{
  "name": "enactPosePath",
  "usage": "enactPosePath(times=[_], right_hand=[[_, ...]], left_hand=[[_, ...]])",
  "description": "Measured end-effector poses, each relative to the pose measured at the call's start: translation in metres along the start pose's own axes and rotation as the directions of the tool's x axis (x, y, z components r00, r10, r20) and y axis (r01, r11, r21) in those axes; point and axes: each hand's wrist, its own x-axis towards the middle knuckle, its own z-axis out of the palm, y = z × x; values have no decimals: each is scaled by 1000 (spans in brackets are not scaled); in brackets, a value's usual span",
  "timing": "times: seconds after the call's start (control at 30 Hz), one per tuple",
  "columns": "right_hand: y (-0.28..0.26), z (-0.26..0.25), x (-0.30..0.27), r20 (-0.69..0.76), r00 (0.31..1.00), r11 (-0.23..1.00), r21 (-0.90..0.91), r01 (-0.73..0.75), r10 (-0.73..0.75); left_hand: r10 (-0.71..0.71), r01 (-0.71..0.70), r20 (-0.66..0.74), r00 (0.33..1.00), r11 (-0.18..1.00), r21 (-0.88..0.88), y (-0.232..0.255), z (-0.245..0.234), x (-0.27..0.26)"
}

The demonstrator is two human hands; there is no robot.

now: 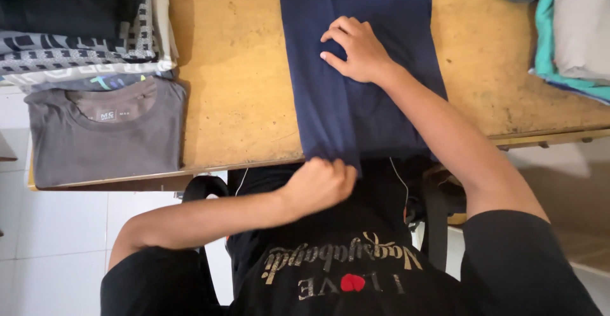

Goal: A person meticulously folds a blue t-shirt on a wooden table, smoothing out wrinkles between each fold.

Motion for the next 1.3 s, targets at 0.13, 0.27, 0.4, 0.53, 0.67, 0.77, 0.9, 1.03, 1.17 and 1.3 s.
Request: enactPosePath(times=[0.13,0.27,0.4,0.53,0.67,0.77,0.9,1.03,1.17,1.3], right_hand=[[-1,-1,2,17,999,999,24,-37,36],[-2,-1,2,10,999,998,52,-45,45],[-4,-2,1,13,999,997,52,-50,49],[-3,1,0,-8,999,998,49,-45,46],[-6,-4,2,4,998,996,68,-60,60],[-6,-4,2,17,997,995,70,-75,74],[-2,1,0,-14,999,998,49,-33,33],[6,2,3,-34,999,999,-31,-22,21],[9,5,3,8,1000,994,-109,-10,11],[4,-25,23,135,991,999,-37,16,-11]], left_hand=[[21,-9,25,999,913,-409,8,-20,-13],[-197,202,204,959,979,-4,-11,-31,-31],[-229,216,270,935,973,76,-5,12,-60],[-283,262,149,947,954,149,2,25,-62],[-149,159,278,949,987,-15,7,28,-62],[16,31,222,975,978,-205,5,22,-65],[-25,5,-68,997,960,-279,-35,-34,-28],[-38,-11,-288,957,986,-166,-78,-23,9],[35,-130,-299,954,943,-305,-119,-2,38],[66,-133,-210,975,938,-320,-158,39,51]])
